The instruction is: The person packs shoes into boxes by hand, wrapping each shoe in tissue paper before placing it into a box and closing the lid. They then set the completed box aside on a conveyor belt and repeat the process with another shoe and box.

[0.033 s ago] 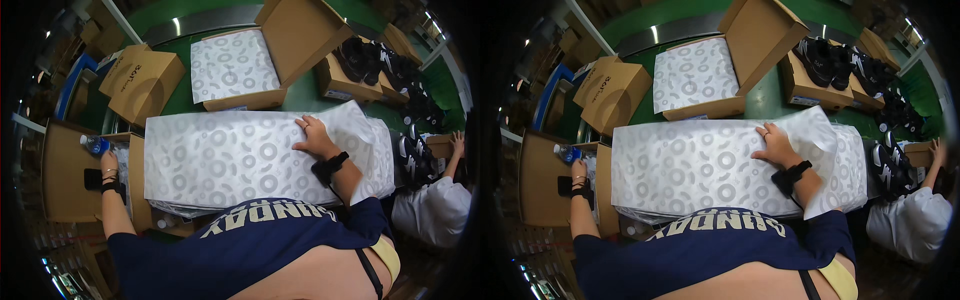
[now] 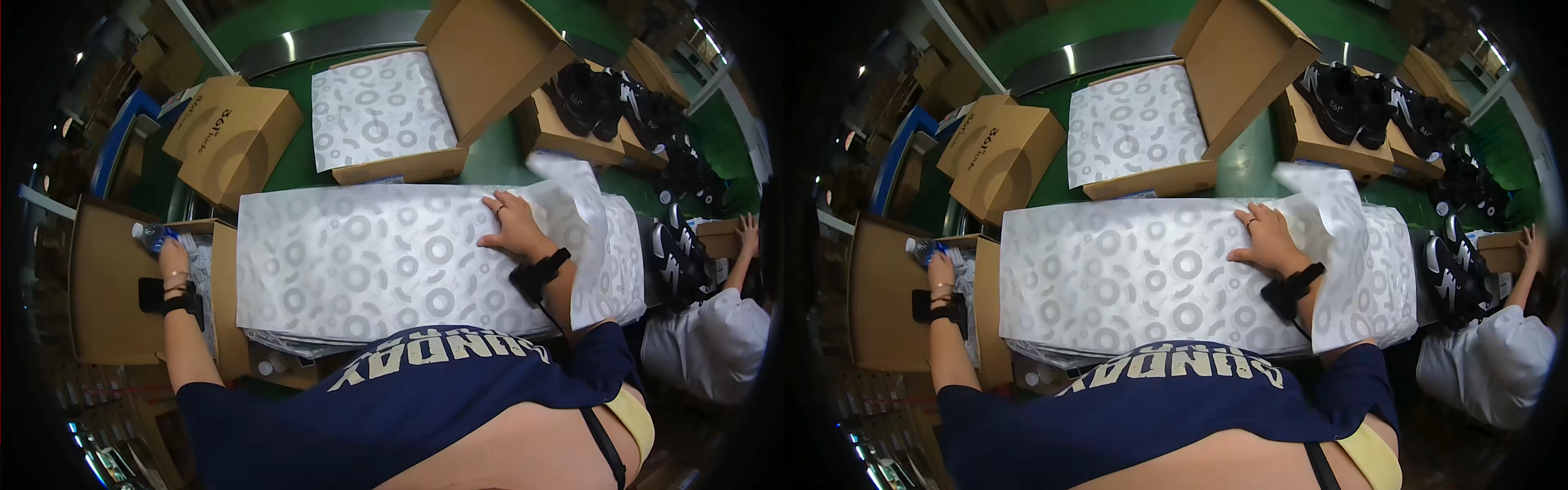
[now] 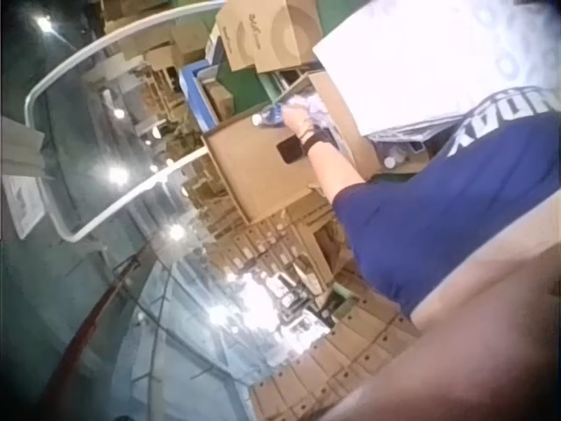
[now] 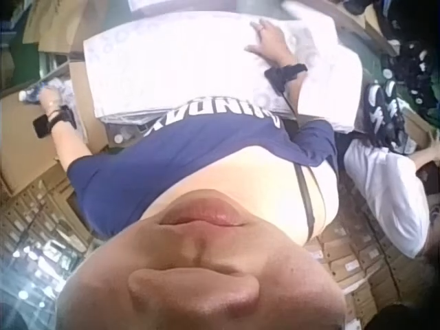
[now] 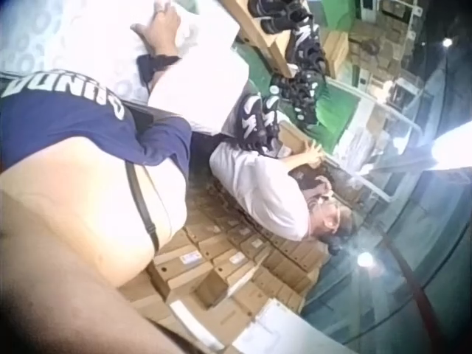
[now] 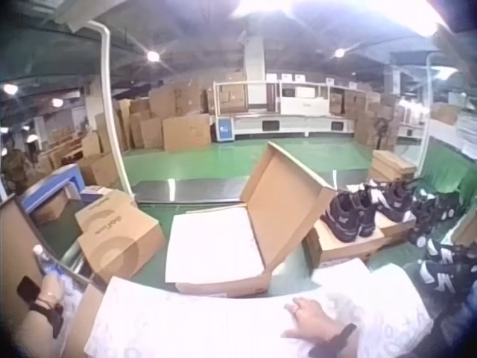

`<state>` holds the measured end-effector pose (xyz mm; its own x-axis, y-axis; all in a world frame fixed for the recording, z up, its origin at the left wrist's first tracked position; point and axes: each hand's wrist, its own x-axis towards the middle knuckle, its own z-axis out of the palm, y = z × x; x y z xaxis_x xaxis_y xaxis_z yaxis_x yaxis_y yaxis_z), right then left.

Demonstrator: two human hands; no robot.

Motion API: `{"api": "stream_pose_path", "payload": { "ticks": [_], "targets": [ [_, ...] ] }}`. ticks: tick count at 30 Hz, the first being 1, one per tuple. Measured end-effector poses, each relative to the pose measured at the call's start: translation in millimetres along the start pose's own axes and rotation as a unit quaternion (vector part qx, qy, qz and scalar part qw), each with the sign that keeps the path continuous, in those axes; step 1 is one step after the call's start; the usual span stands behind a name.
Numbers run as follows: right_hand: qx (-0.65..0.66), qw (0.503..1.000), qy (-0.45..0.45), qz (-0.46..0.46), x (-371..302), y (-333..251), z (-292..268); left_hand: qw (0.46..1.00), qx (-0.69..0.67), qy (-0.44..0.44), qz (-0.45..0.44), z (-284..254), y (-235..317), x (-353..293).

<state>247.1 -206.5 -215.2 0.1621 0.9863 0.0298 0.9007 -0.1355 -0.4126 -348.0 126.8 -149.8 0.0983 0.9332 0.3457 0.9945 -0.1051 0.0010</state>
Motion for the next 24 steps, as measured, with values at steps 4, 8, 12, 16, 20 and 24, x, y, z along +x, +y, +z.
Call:
{"api": "stream_pose_path", "payload": {
  "ticks": [4, 8, 12, 16, 20, 24],
  "targets": [
    [-0.068, 0.983, -0.156, 0.065, 29.9, -6.7, -33.8, 0.894, -0.445, 0.017, 0.044, -66.9, 175.8, 38.9],
    [0.035, 0.984, -0.068, 0.164, 77.7, 0.0, -71.1, 0.878, -0.416, -0.172, 0.163, -19.2, 302.3, 13.4],
    [0.129, 0.99, 0.052, -0.031, 103.1, -11.8, -58.2, 0.467, -0.78, -0.414, -0.047, -15.3, 356.6, -12.9],
    [-0.049, 0.998, -0.03, 0.026, 105.2, -41.9, -38.9, 0.639, -0.637, -0.431, 0.002, -2.5, 376.2, -16.7],
    [0.053, 0.995, 0.066, -0.046, 102.2, 0.3, -30.8, 0.934, -0.296, -0.129, 0.151, 22.7, 390.6, -9.9],
    [-0.031, 0.887, 0.456, 0.065, 88.1, 61.4, -78.3, 0.923, -0.074, -0.043, 0.376, -26.6, 391.2, -50.9]
  ]
}}
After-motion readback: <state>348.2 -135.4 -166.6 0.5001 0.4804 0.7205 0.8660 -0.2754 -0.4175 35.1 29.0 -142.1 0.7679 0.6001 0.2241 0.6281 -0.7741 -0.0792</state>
